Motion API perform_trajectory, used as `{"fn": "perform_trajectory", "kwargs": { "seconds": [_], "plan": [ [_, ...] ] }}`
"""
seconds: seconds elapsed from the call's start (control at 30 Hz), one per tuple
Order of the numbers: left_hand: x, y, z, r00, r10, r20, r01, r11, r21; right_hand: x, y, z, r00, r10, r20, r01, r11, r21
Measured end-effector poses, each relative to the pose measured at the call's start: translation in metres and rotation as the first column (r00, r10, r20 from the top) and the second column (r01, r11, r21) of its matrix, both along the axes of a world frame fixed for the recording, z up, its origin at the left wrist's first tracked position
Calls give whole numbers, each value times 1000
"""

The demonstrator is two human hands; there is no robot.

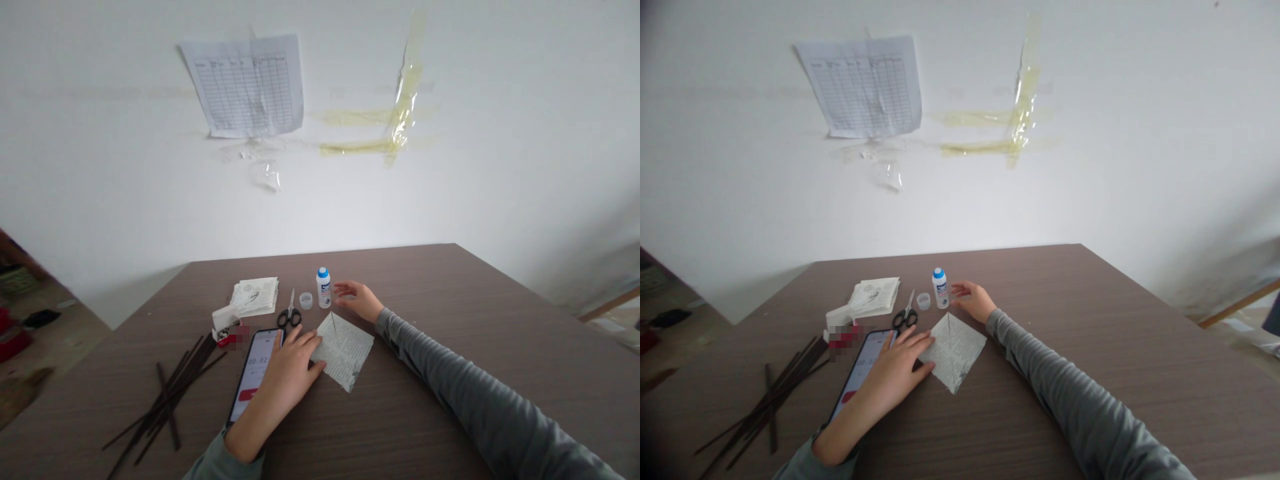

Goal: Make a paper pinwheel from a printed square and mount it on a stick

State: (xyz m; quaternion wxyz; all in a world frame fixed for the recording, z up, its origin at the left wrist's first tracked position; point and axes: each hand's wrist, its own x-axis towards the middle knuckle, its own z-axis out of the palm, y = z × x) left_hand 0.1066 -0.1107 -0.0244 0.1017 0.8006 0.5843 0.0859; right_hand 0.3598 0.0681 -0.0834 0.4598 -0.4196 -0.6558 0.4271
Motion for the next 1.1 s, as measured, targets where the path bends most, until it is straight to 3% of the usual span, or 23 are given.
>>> {"fn": "perform_trajectory", "kwargs": {
  "seconds": [0.23,0.4,0.6,0.73,0.87,1.1],
  "plan": [
    [12,-5,8,996,19,-83,-20,1000,-21,43,-52,5,986,33,164,-47,996,81],
    [22,-5,7,997,38,-60,-37,999,17,62,-86,3,924,116,363,-204,955,215],
    [30,-3,0,999,-23,-27,26,996,85,68,-119,-1,837,92,540,-318,884,343],
    [31,-3,-11,1000,-24,-8,25,995,99,64,-132,1,767,71,637,-384,847,367],
    [31,-2,-24,999,-15,30,11,990,137,59,-139,4,701,12,713,-379,853,357],
    [37,-6,-27,999,26,44,-32,989,144,54,-139,1,704,-21,710,-326,879,348]
  ]
}}
